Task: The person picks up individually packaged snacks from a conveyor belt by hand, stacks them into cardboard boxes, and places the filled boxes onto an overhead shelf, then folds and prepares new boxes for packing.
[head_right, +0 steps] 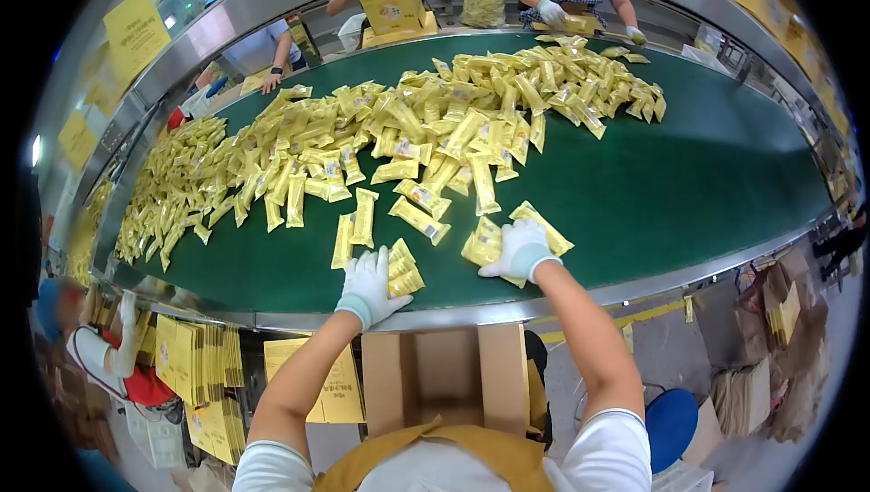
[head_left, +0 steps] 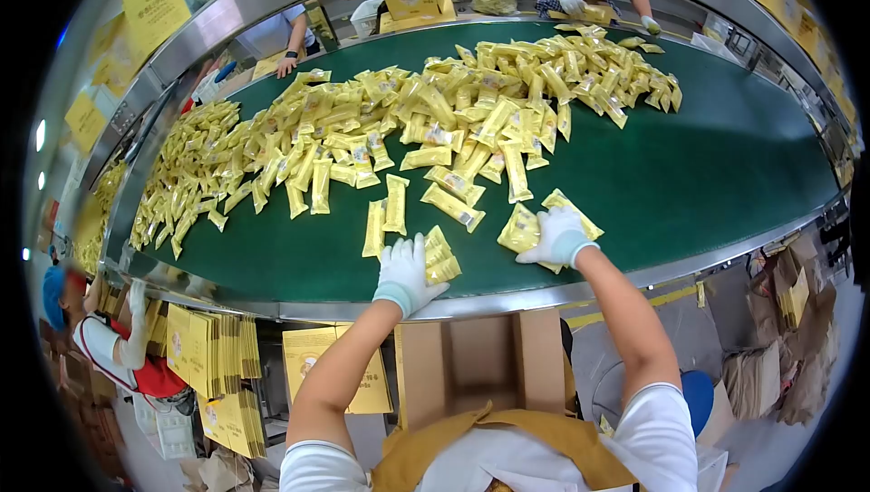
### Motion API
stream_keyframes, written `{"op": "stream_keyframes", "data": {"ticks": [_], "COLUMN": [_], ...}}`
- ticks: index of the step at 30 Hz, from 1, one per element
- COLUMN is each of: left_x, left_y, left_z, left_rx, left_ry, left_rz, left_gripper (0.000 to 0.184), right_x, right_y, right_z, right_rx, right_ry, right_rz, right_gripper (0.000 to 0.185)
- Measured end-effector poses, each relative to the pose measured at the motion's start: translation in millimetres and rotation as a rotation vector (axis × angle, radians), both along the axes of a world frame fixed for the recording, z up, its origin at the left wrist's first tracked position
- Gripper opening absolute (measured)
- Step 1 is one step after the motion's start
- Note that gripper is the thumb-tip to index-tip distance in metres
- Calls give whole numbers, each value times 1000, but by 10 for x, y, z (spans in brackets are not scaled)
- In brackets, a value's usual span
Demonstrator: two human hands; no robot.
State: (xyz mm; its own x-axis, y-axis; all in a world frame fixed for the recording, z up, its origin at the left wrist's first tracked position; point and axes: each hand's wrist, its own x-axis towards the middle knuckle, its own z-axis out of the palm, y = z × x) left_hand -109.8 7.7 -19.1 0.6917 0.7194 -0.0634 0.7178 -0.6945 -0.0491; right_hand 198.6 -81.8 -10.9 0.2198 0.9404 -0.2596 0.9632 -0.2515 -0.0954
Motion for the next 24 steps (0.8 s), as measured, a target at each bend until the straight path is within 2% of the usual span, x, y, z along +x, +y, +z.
{"op": "stream_keyframes", "data": {"ticks": [3,6,7,9,10,11,13,16,19,20,24], "left_x": [-36,-46,-37,-10,46,104,262,438,606,612,584], "left_y": [-26,36,91,516,642,840,1084,1325,1360,1338,1121], "left_z": [25,162,155,36,61,95,222,195,293,356,366], "left_rx": [-109,-245,-269,-949,-975,-918,-917,-758,-587,-678,-506], "left_ry": [-38,-150,-302,-936,-1179,-1131,-1121,-865,-572,-436,-60], "left_rz": [20,118,233,382,359,394,473,573,721,674,436], "left_gripper": [114,121,110,92,75,73,78,92,107,114,116], "right_x": [142,573,601,734,646,536,437,273,198,192,94], "right_y": [18,31,-27,-63,-89,-120,-123,-145,-160,-167,-249], "right_z": [275,7,-52,-354,-238,-95,-144,-85,-150,-159,-186], "right_rx": [182,288,282,197,175,151,150,103,155,162,245], "right_ry": [52,176,218,510,542,572,351,118,79,94,110], "right_rz": [-179,-323,-386,-402,-409,-416,-342,-279,-297,-295,-261], "right_gripper": [91,93,94,93,92,92,93,94,95,95,94]}}
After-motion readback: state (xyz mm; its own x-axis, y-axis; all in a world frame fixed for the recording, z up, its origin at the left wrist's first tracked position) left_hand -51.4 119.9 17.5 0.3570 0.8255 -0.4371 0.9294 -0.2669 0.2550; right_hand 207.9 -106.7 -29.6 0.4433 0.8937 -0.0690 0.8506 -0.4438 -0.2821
